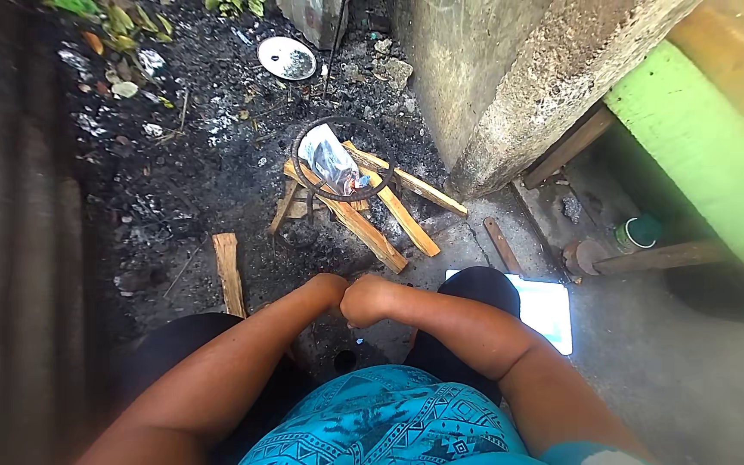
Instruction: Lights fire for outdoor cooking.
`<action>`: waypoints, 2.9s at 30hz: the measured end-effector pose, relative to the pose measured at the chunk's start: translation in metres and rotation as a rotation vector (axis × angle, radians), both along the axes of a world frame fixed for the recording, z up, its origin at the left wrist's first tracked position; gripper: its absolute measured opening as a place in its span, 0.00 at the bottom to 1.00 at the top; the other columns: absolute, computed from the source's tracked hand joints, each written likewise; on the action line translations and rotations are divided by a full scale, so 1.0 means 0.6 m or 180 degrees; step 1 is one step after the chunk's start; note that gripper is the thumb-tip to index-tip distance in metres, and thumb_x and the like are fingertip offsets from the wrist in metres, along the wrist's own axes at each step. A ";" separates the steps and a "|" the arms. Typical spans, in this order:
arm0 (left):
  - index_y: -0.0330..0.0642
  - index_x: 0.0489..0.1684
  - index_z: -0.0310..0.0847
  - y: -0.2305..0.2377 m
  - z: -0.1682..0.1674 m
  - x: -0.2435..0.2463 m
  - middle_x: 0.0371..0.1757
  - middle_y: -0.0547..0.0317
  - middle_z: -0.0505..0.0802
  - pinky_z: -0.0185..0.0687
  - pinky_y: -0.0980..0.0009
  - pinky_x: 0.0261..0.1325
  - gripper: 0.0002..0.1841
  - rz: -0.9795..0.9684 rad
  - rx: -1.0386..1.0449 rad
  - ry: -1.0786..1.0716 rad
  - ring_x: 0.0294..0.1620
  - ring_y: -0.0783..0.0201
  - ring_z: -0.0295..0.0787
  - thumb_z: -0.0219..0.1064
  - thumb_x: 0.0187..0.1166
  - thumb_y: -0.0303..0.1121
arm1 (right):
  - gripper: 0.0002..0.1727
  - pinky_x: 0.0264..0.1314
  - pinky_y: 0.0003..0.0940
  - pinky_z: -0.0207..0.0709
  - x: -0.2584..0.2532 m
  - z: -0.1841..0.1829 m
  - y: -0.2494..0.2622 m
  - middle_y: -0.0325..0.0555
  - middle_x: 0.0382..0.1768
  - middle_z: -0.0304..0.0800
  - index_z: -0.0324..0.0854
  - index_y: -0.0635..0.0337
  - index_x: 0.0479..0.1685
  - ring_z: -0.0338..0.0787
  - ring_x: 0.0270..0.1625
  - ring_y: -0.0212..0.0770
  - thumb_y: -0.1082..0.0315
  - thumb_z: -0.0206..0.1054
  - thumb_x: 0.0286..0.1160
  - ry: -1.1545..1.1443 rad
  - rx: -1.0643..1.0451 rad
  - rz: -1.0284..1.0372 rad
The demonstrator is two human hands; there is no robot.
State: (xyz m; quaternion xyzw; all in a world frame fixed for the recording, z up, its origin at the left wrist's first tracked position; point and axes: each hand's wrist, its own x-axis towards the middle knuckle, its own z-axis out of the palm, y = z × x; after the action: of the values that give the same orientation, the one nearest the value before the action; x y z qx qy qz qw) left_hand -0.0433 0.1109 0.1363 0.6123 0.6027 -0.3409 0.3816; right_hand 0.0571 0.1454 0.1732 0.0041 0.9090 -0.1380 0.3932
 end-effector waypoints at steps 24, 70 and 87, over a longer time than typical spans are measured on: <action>0.30 0.56 0.84 -0.002 -0.004 -0.002 0.62 0.35 0.89 0.77 0.32 0.63 0.17 0.0303 0.0167 -0.0054 0.68 0.35 0.84 0.69 0.79 0.36 | 0.22 0.55 0.68 0.78 -0.002 -0.005 -0.001 0.64 0.52 0.89 0.85 0.70 0.45 0.88 0.59 0.65 0.54 0.63 0.87 -0.0005 0.0013 -0.0121; 0.30 0.55 0.84 0.000 -0.003 0.001 0.61 0.36 0.89 0.78 0.33 0.61 0.18 0.0081 0.0149 0.0040 0.67 0.37 0.85 0.74 0.72 0.33 | 0.21 0.55 0.68 0.78 -0.003 -0.007 -0.002 0.63 0.52 0.89 0.85 0.69 0.45 0.88 0.59 0.64 0.55 0.61 0.87 -0.0019 0.0016 -0.0053; 0.31 0.55 0.84 0.001 -0.002 0.001 0.60 0.37 0.90 0.78 0.33 0.61 0.19 0.0041 0.0163 0.0023 0.66 0.37 0.85 0.75 0.72 0.34 | 0.21 0.55 0.67 0.78 -0.002 -0.010 -0.001 0.63 0.52 0.89 0.86 0.68 0.47 0.88 0.59 0.64 0.54 0.61 0.87 0.0011 0.0003 -0.0042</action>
State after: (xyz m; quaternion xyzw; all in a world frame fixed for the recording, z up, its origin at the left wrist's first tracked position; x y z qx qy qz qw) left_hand -0.0428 0.1112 0.1351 0.6167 0.6165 -0.3252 0.3658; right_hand 0.0560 0.1447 0.1674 0.0100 0.9097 -0.1402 0.3907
